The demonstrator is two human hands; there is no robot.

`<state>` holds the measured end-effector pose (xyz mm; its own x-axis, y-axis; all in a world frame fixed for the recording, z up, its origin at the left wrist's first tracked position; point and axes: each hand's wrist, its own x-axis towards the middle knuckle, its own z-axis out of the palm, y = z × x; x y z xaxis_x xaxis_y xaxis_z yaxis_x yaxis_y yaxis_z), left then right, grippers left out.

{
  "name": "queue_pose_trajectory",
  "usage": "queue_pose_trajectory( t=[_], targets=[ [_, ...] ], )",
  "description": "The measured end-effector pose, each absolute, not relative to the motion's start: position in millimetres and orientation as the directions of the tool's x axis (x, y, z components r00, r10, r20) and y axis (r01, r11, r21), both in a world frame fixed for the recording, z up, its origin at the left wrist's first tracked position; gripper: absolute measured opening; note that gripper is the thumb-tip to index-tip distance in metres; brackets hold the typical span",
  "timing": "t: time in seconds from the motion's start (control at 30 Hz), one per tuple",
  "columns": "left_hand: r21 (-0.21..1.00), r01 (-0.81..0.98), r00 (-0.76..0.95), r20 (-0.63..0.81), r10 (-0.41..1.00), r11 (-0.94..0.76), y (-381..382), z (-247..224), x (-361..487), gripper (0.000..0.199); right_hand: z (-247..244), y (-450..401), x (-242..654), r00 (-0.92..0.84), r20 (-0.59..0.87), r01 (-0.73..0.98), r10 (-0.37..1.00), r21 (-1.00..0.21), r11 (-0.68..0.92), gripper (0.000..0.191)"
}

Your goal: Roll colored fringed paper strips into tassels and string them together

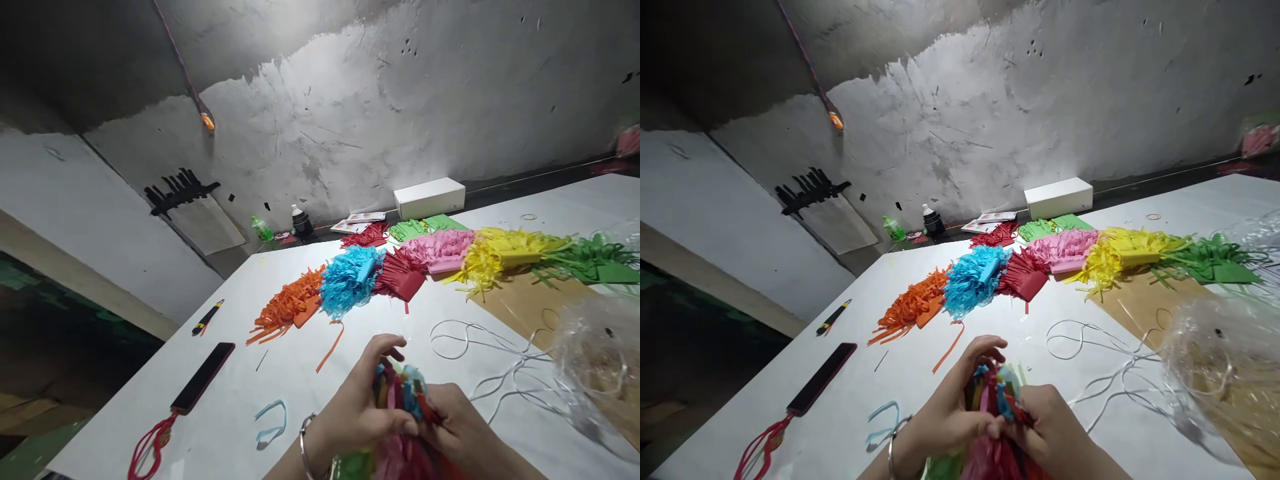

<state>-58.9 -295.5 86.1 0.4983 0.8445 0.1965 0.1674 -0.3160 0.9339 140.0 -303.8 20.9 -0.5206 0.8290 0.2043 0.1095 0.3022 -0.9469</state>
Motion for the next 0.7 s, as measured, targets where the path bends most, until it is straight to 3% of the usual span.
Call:
queue_pose_trajectory(
  t=[0.03,0.1,0.2,0.27,0.33,0.47,0.53,0.6,0.7],
  targets=[
    [0.951,0.163,0.483,0.155,0.862,-0.262,-298.6,79.3,-61.2,0.106,18.5,-304.2,141.5,-0.500,0.204,0.105,0.842,-0.950,0.293,0.054],
    [0.974,0.161,0.442,0.071,0.894,-0.157,-305.1,63.6,-63.3,0.122,17.0,-304.1,145.5,-0.463,0.199,0.088,0.864,-0.959,0.268,0.051],
    [0.980,0.158,0.377,0.052,0.925,-0.119,-312.3,43.3,-57.5,0.118,20.2,-303.9,145.9,-0.467,0.161,0.048,0.870,-0.977,0.207,0.055],
    [0.956,0.195,0.392,0.129,0.911,-0.219,-314.6,38.6,-50.9,0.114,21.3,-304.8,141.5,-0.472,0.134,0.035,0.871,-0.985,0.170,0.058],
    [0.902,0.278,0.437,0.188,0.880,-0.331,-315.5,43.8,-48.2,0.111,18.8,-306.3,137.3,-0.437,0.120,0.042,0.892,-0.987,0.153,0.048],
    [0.801,0.489,0.453,0.106,0.885,-0.346,-314.7,66.8,-60.6,0.119,10.8,-308.7,139.7,-0.322,0.124,0.051,0.939,-0.988,0.148,0.043],
    [0.808,0.502,0.403,0.096,0.910,-0.307,-313.5,67.5,-66.0,0.126,12.1,-309.4,143.7,-0.320,0.128,0.045,0.939,-0.988,0.150,0.038],
    [0.903,0.357,0.387,0.088,0.918,-0.238,-313.1,53.7,-62.0,0.135,17.9,-310.6,145.6,-0.353,0.126,0.027,0.927,-0.989,0.145,0.036],
    [0.998,-0.058,0.424,0.024,0.905,0.000,-316.3,16.2,-38.3,0.158,27.2,-314.4,143.2,-0.301,0.095,-0.052,0.949,-0.995,0.083,0.035]
  ],
)
